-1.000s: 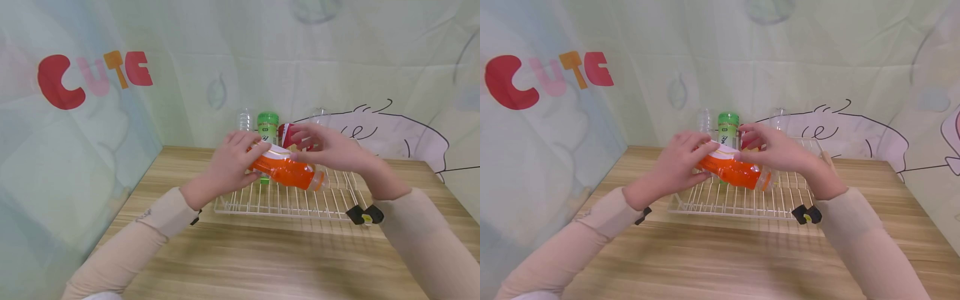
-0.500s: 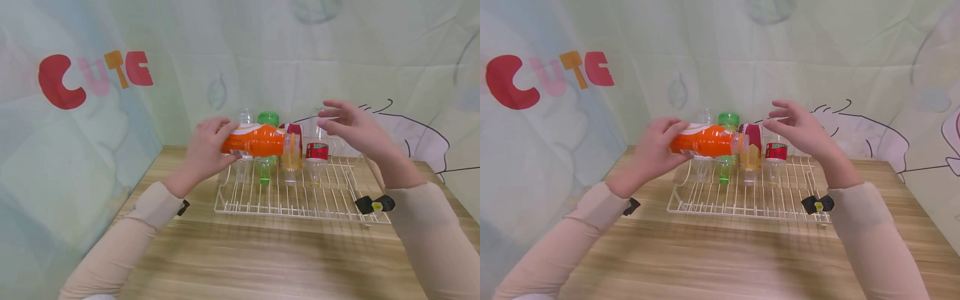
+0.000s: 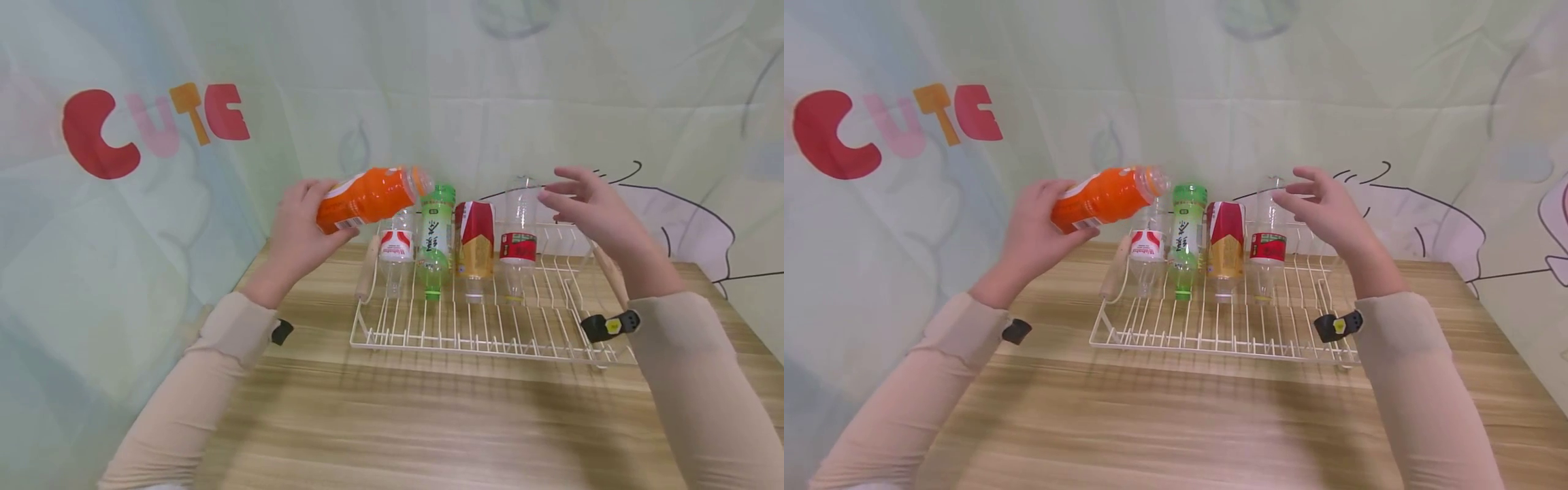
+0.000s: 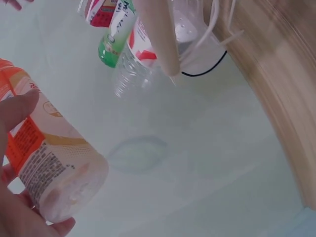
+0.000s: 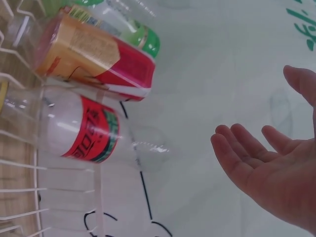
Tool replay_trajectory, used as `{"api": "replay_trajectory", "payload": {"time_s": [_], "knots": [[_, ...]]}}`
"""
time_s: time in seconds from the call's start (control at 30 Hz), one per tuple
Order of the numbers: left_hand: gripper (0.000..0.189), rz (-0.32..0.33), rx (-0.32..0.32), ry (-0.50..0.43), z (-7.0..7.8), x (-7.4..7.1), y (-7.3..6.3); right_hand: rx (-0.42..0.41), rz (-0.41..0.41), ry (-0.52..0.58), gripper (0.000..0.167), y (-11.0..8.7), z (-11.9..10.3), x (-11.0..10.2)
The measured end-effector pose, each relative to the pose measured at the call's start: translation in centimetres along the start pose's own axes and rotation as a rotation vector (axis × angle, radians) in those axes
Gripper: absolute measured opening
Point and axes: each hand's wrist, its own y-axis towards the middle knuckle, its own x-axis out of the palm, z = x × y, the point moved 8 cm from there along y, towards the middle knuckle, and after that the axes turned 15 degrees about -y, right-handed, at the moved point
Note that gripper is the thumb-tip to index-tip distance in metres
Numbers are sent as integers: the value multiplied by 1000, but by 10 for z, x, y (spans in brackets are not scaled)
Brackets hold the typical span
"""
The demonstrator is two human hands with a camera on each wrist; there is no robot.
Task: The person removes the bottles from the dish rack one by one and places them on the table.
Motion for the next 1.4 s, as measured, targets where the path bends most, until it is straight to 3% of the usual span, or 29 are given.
{"api": "replay_trajectory", "payload": {"time_s": [0.43,0.67,0.8,1.4], "knots": [[59,136,-171,-120,-59,-26,-9,85,-10,37,88,14,37,16],[64,178,-301,-189,-92,-33,-19,123,-12,-41,93,21,48,27],[65,212,-345,-226,-109,-36,-26,126,-22,-57,89,24,50,32],[71,294,-499,-269,-156,-37,-59,195,-55,-53,90,34,68,46]]}}
